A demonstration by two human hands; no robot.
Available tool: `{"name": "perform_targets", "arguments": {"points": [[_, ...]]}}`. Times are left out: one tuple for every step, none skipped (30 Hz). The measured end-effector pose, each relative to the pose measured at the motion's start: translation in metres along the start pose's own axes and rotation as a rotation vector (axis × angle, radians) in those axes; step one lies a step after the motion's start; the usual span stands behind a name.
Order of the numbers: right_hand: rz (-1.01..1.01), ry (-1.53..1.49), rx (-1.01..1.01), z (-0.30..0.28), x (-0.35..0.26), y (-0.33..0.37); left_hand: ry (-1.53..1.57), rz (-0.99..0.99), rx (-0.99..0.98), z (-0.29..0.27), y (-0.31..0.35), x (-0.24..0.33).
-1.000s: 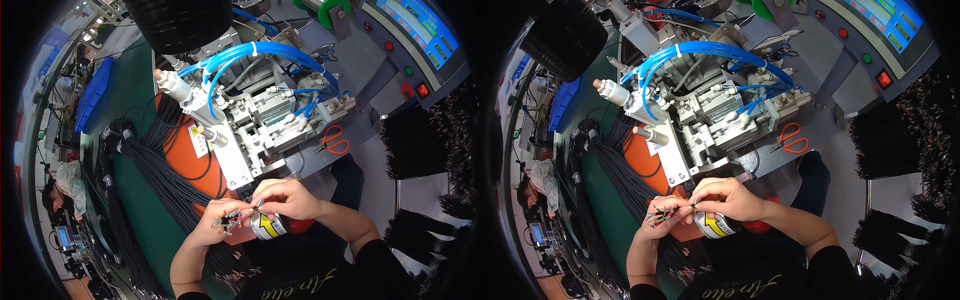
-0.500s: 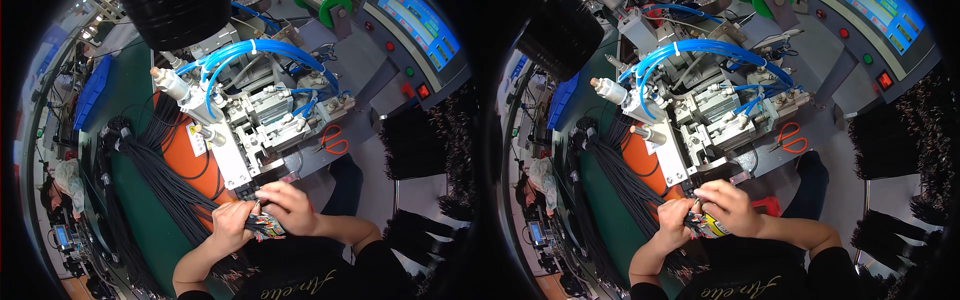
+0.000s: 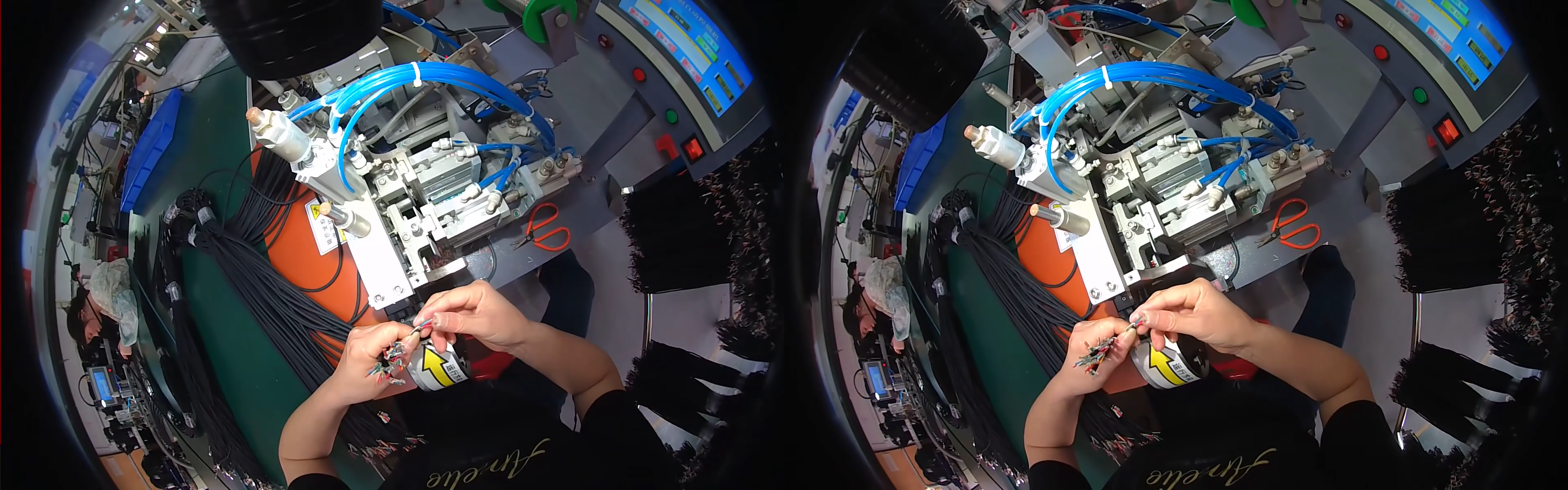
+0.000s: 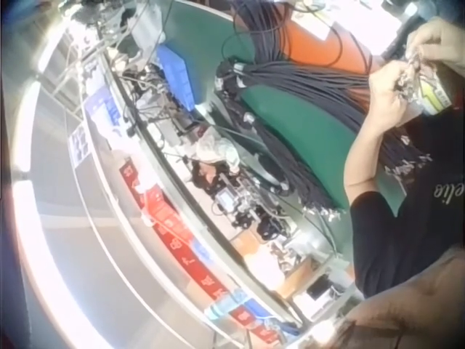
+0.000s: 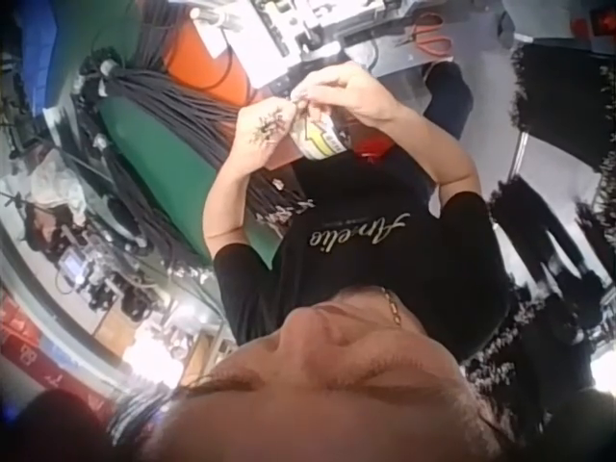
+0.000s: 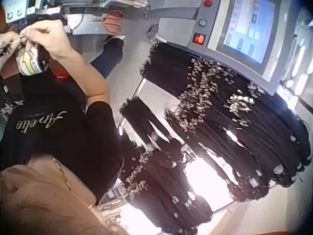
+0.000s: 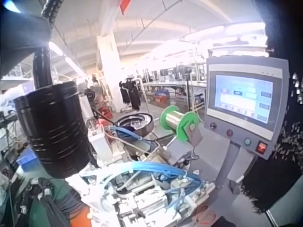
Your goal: Feeding bundles of black wires into a terminal crimping machine and collecting them after processing on a production line.
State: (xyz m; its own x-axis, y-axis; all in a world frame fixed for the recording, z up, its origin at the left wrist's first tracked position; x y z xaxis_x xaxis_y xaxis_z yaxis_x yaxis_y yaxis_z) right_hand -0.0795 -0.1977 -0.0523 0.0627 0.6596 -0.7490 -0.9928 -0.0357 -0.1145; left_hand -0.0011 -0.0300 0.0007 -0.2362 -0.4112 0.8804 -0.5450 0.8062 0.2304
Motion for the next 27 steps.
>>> {"name": "perform_targets", "arguments": {"points": [[0.000,0.000,-0.001,0.000,-0.001,0.000,-0.001,0.000,0.000,0.000,0.000,0.000],[0.026,-0.013,0.002,0.000,-0.002,-0.001,-0.003,0.002,-0.003,0.000,0.000,0.000],[0.052,-0.025,0.004,0.000,-0.002,-0.001,-0.005,0.005,-0.005,0.000,0.000,0.001],[0.077,-0.037,0.008,0.000,-0.003,-0.001,-0.007,0.008,-0.010,0.000,0.000,0.001],[0.076,-0.037,0.009,0.000,-0.003,-0.001,-0.008,0.008,-0.011,-0.002,-0.001,0.001],[0.050,-0.005,-0.009,0.001,-0.004,-0.002,0.035,-0.026,-0.057,-0.003,-0.001,0.001],[0.025,0.026,-0.027,0.001,-0.005,-0.002,0.077,-0.061,-0.103,-0.005,-0.001,0.001],[0.000,0.057,-0.045,0.002,-0.006,-0.003,0.120,-0.096,-0.149,-0.007,-0.002,0.000],[-0.001,0.057,-0.046,0.002,-0.006,-0.003,0.118,-0.097,-0.148,-0.009,-0.002,0.000],[-0.066,0.115,-0.064,0.002,-0.007,-0.003,0.138,-0.110,-0.177,-0.010,-0.003,-0.002],[-0.131,0.174,-0.082,0.003,-0.009,-0.004,0.157,-0.124,-0.207,-0.011,-0.004,-0.003],[-0.196,0.233,-0.099,0.003,-0.010,-0.004,0.177,-0.137,-0.236,-0.011,-0.004,-0.003],[-0.197,0.234,-0.098,0.004,-0.010,-0.003,0.176,-0.137,-0.237,-0.011,-0.005,-0.003],[-0.259,0.341,-0.103,0.004,-0.011,-0.004,0.239,-0.173,-0.240,-0.010,-0.006,-0.002],[-0.322,0.450,-0.106,0.004,-0.013,-0.004,0.303,-0.209,-0.244,-0.009,-0.006,-0.002],[-0.384,0.558,-0.109,0.005,-0.015,-0.004,0.367,-0.245,-0.248,-0.007,-0.007,-0.002],[-0.385,0.558,-0.108,0.005,-0.015,-0.004,0.366,-0.245,-0.248,-0.005,-0.008,-0.003],[-0.432,0.712,-0.093,0.007,-0.019,-0.003,0.321,-0.230,-0.218,-0.003,-0.009,-0.007],[-0.478,0.865,-0.076,0.010,-0.023,-0.003,0.277,-0.215,-0.188,-0.001,-0.011,-0.008],[-0.522,1.019,-0.059,0.012,-0.026,-0.003,0.233,-0.201,-0.159,0.001,-0.012,-0.007],[-0.521,1.019,-0.058,0.014,-0.027,-0.003,0.234,-0.202,-0.160,0.005,-0.011,-0.005],[-0.551,1.198,-0.079,0.018,-0.029,-0.002,0.000,-0.126,-0.056,0.008,-0.008,0.000],[-0.578,1.377,-0.100,0.021,-0.030,-0.002,-0.233,-0.050,0.049,0.011,-0.005,0.007],[-0.602,1.560,-0.121,0.023,-0.030,-0.001,-0.464,0.030,0.153,0.014,-0.003,0.013],[-0.599,1.562,-0.120,0.021,-0.030,0.000,-0.461,0.030,0.150,0.016,-0.003,0.013],[-0.557,1.584,-0.132,0.019,-0.029,-0.001,-0.547,0.103,0.190,0.018,-0.002,0.014],[-0.516,1.605,-0.144,0.016,-0.028,-0.001,-0.633,0.176,0.230,0.019,-0.001,0.016]]}}
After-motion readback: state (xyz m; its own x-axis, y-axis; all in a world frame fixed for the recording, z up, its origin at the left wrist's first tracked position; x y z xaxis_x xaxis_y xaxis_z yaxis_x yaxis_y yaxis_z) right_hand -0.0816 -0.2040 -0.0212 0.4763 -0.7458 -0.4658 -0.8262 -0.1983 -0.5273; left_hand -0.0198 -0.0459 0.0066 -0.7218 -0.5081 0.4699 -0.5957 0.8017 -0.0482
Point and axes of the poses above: each hand's wrist, its own y-axis away from the middle knuckle, its own z-axis out of the palm, x = y × z, the point moved 3 cm from there along -y, towards the middle knuckle, and after that the axes turned 15 degrees about -z, right-handed, at the moved point
